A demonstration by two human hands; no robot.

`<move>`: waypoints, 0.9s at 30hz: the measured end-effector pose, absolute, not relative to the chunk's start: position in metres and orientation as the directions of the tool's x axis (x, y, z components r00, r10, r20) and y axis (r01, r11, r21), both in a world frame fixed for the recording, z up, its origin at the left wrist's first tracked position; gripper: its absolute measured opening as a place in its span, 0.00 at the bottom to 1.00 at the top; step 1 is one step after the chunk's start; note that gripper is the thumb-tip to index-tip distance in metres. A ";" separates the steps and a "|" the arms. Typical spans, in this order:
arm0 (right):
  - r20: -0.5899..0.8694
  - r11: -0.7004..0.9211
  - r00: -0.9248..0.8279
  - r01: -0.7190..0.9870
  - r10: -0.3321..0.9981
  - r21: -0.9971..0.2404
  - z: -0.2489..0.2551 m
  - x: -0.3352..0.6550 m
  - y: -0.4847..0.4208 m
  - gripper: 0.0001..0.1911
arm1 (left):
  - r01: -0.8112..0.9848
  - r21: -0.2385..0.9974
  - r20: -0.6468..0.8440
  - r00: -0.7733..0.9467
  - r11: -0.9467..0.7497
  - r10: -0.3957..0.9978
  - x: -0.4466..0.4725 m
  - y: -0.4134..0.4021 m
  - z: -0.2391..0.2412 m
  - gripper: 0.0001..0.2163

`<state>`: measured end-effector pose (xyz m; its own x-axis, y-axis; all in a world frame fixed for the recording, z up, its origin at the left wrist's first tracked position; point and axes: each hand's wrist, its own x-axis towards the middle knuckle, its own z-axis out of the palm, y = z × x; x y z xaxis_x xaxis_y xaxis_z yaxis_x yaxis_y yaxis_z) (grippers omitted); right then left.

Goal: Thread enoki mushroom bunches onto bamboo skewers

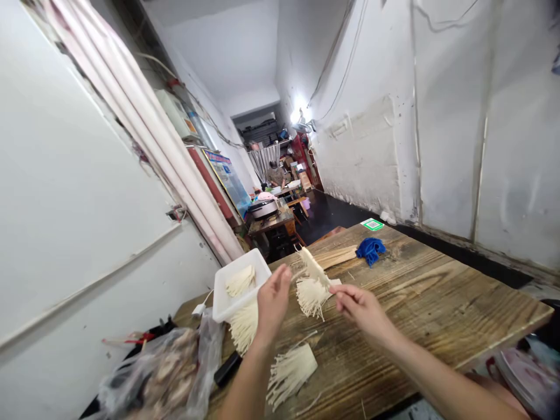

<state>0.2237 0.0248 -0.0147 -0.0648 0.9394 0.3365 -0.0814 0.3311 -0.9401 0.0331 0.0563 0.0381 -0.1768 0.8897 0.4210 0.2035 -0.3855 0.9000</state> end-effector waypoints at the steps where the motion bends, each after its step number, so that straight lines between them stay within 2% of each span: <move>1: 0.311 0.304 -0.031 -0.147 0.950 -0.941 -0.023 0.207 0.024 0.23 | 0.114 0.939 0.340 -0.135 -0.326 0.931 0.039 0.058 0.034 0.23; 3: 0.258 0.254 0.024 -0.271 0.966 -0.928 -0.038 0.174 0.025 0.24 | -0.023 0.975 0.219 -0.057 -0.221 0.974 0.048 0.062 0.031 0.24; 5: 0.211 0.219 0.061 -0.370 0.976 -0.903 -0.052 0.144 0.029 0.25 | -0.078 0.981 0.178 -0.005 -0.178 0.984 0.054 0.067 0.031 0.25; 8: 0.174 0.195 0.087 -0.477 0.981 -0.857 -0.065 0.114 0.037 0.26 | -0.057 0.984 0.166 -0.007 -0.166 0.986 0.055 0.074 0.030 0.26; 11: 0.164 0.182 0.082 -0.538 0.983 -0.823 -0.073 0.101 0.042 0.26 | 0.037 0.982 0.188 -0.102 -0.185 0.977 0.049 0.081 0.021 0.24; 18: 0.138 0.144 0.056 -0.589 0.989 -0.795 -0.084 0.098 0.040 0.22 | 0.130 0.971 0.219 -0.162 -0.199 0.962 0.046 0.088 -0.001 0.17; 27: 0.142 0.189 0.129 -0.518 0.981 -0.834 -0.097 0.109 0.043 0.21 | 0.100 0.982 0.176 -0.143 -0.162 0.974 0.057 0.089 -0.003 0.20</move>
<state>0.1088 0.0430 -0.0972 0.1290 0.9814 0.1419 -0.5181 0.1887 -0.8342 0.0570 0.0892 -0.0034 -0.1434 0.9740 0.1757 0.1005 -0.1623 0.9816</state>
